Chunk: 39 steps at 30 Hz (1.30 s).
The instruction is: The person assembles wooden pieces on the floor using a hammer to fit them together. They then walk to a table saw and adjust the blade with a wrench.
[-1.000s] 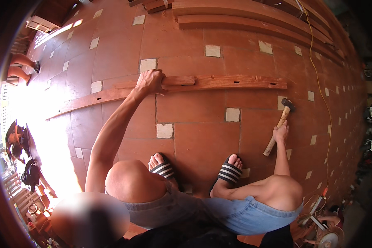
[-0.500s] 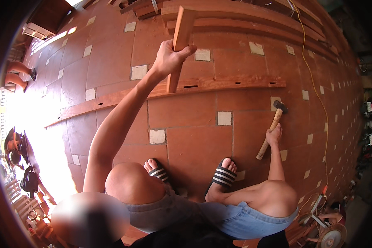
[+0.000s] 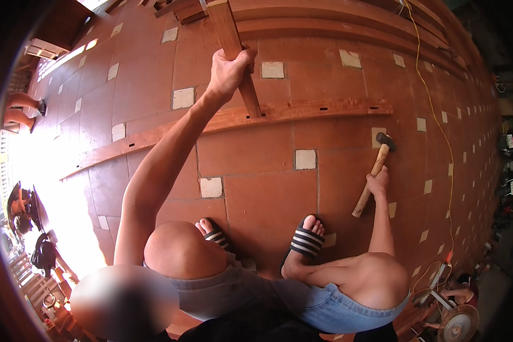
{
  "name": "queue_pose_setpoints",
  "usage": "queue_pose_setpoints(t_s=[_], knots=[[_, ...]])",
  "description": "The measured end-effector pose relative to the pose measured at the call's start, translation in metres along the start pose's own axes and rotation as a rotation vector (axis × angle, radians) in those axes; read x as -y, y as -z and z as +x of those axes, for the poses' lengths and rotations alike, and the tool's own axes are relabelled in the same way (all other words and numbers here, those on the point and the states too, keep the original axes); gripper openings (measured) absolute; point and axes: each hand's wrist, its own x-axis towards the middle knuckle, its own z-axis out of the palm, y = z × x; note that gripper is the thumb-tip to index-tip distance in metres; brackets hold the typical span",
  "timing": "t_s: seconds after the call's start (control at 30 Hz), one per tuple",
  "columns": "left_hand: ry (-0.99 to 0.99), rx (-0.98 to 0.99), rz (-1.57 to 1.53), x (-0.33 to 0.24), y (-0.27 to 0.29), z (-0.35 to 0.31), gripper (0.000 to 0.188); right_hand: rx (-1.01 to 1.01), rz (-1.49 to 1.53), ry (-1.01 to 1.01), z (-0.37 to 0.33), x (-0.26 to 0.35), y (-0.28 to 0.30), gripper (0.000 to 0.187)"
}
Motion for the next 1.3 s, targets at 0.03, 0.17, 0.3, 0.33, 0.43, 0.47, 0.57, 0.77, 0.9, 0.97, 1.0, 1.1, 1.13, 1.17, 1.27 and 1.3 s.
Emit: queue_pose_setpoints(t_s=[0.03,0.17,0.3,0.33,0.43,0.47,0.57,0.77,0.9,0.97,1.0,1.1,1.13,1.17,1.27,1.3], knots=[[-0.002,-0.001,0.021,-0.001,0.005,-0.003,0.024,0.092,0.087,-0.053,0.004,0.008,0.007,0.076],[-0.076,0.068,0.187,-0.01,-0.001,-0.032,0.025,0.001,0.326,-0.087,0.0,0.02,0.023,0.045],[-0.192,0.193,0.245,-0.04,-0.003,-0.043,0.032,0.029,0.477,0.107,-0.03,0.035,0.045,0.037],[-0.218,0.196,0.256,-0.052,-0.005,-0.043,0.032,-0.041,0.56,0.186,-0.049,0.044,0.044,0.034],[-0.241,0.209,0.197,-0.085,-0.018,-0.046,0.029,-0.187,0.921,0.5,-0.085,0.093,0.053,0.021],[-0.244,0.216,0.16,-0.091,-0.024,-0.045,0.028,-0.231,1.043,0.616,-0.089,0.119,0.065,0.02],[-0.267,0.265,0.246,-0.091,-0.03,-0.05,0.027,0.047,1.031,0.866,-0.106,0.2,0.143,0.017],[-0.307,0.191,0.16,-0.09,-0.041,-0.059,0.026,-0.31,0.42,1.169,-0.169,0.304,0.214,0.02],[-0.315,0.198,0.109,-0.084,-0.04,-0.058,0.019,-0.61,0.075,1.424,-0.192,0.357,0.233,0.018],[-0.272,0.224,0.097,-0.081,-0.043,-0.055,0.017,-0.552,0.061,1.441,-0.196,0.372,0.233,0.018],[-0.27,0.211,0.072,-0.078,-0.045,-0.055,0.018,-0.534,0.035,1.438,-0.196,0.377,0.23,0.02],[-0.276,0.192,0.077,-0.077,-0.045,-0.055,0.018,-0.305,-0.028,1.319,-0.212,0.385,0.21,0.026],[-0.261,0.203,0.094,-0.078,-0.046,-0.056,0.015,-0.281,-0.068,1.274,-0.214,0.386,0.209,0.028],[-0.247,0.216,0.111,-0.079,-0.045,-0.058,0.015,-0.257,-0.108,1.227,-0.212,0.386,0.209,0.03],[-0.242,0.217,0.066,-0.081,-0.047,-0.06,0.018,-0.442,-0.015,1.415,-0.197,0.39,0.211,0.024],[-0.247,0.211,0.035,-0.082,-0.047,-0.06,0.018,-0.454,0.007,1.372,-0.198,0.389,0.215,0.023]])
